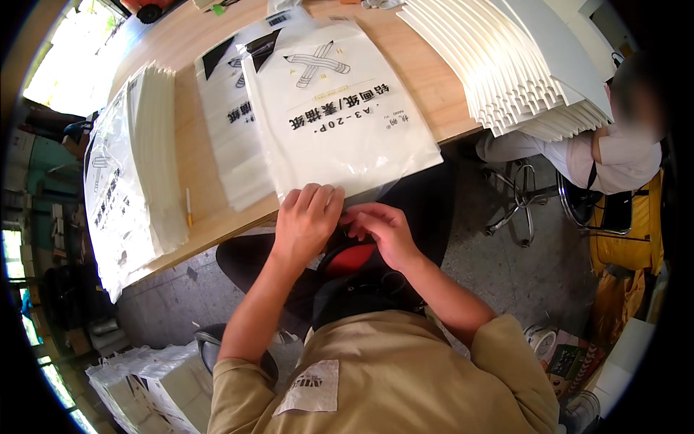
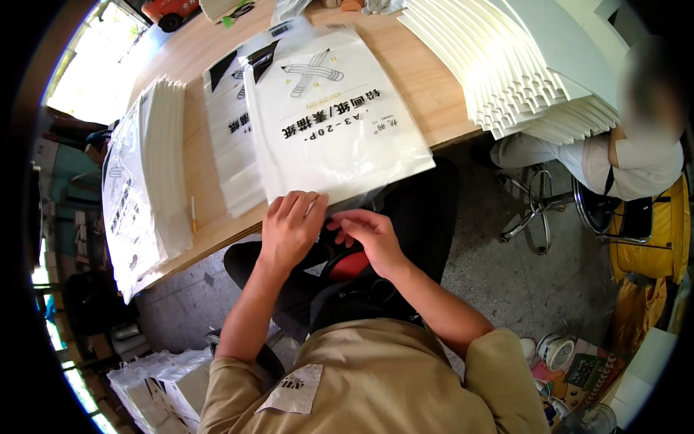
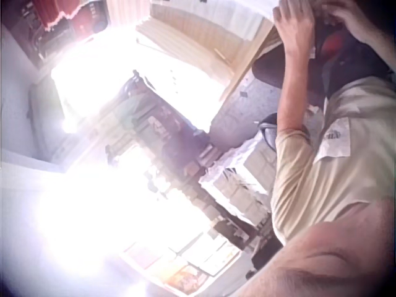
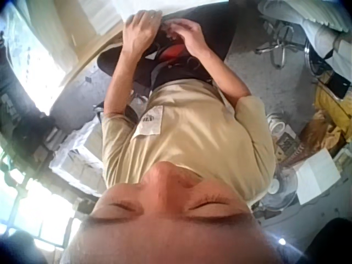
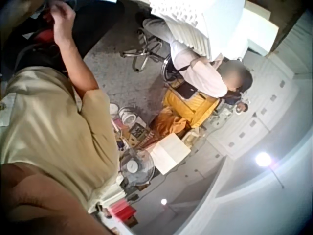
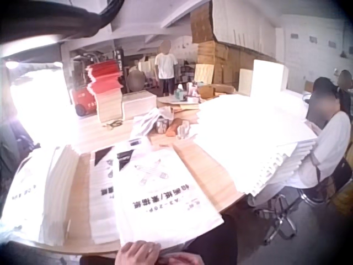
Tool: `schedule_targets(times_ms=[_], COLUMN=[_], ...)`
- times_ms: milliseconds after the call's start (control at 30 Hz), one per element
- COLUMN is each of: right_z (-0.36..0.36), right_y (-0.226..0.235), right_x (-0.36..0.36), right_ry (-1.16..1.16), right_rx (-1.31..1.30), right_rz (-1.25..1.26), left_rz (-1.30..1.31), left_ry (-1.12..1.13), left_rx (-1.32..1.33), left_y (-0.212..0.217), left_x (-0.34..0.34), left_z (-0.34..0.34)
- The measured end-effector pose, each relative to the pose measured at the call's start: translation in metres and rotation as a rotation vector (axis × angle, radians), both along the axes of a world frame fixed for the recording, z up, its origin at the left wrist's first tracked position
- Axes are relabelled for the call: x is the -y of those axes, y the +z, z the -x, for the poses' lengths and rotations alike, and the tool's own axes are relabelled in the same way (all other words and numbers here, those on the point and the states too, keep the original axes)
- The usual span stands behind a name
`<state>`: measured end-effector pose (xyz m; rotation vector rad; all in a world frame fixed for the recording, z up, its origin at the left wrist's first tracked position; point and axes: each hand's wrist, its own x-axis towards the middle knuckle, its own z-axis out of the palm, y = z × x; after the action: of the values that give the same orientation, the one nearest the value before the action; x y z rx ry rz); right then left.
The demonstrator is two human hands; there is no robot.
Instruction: The person repeatedly takes stacks of white paper sheets and places them into clear plastic packaging bags. They smooth the contents and fold the top of the bags to seal them, then move the packaged items to a pile on the table. The process is repeated for multiple units throughout the clip.
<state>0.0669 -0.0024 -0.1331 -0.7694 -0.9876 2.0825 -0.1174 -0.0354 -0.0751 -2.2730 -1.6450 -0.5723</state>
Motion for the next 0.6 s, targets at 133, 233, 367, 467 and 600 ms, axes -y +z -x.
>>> schedule_targets(times_ms=[133,233,367,467,600], right_z=[0.01,0.018,0.013,0.016,0.022], right_y=[0.032,0.036,0.044,0.039,0.044], right_x=[-0.003,-0.007,-0.012,-0.021,-0.029], right_ry=[-0.047,-0.123,-0.074,-0.067,-0.094], right_rx=[-0.099,-0.11,-0.036,-0.038,0.025], right_rz=[0.055,0.12,0.178,0.223,0.246], left_rz=[-0.032,-0.034,-0.003,-0.005,0.061], left_ry=[-0.045,-0.051,-0.024,-0.018,0.02], left_rx=[0.057,0.138,0.208,0.204,0.177], left_y=[0.009,0.016,0.014,0.015,0.021], left_x=[-0.012,-0.018,-0.019,-0.02,-0.018], left_z=[0.003,0.001,0.001,-0.001,-0.004])
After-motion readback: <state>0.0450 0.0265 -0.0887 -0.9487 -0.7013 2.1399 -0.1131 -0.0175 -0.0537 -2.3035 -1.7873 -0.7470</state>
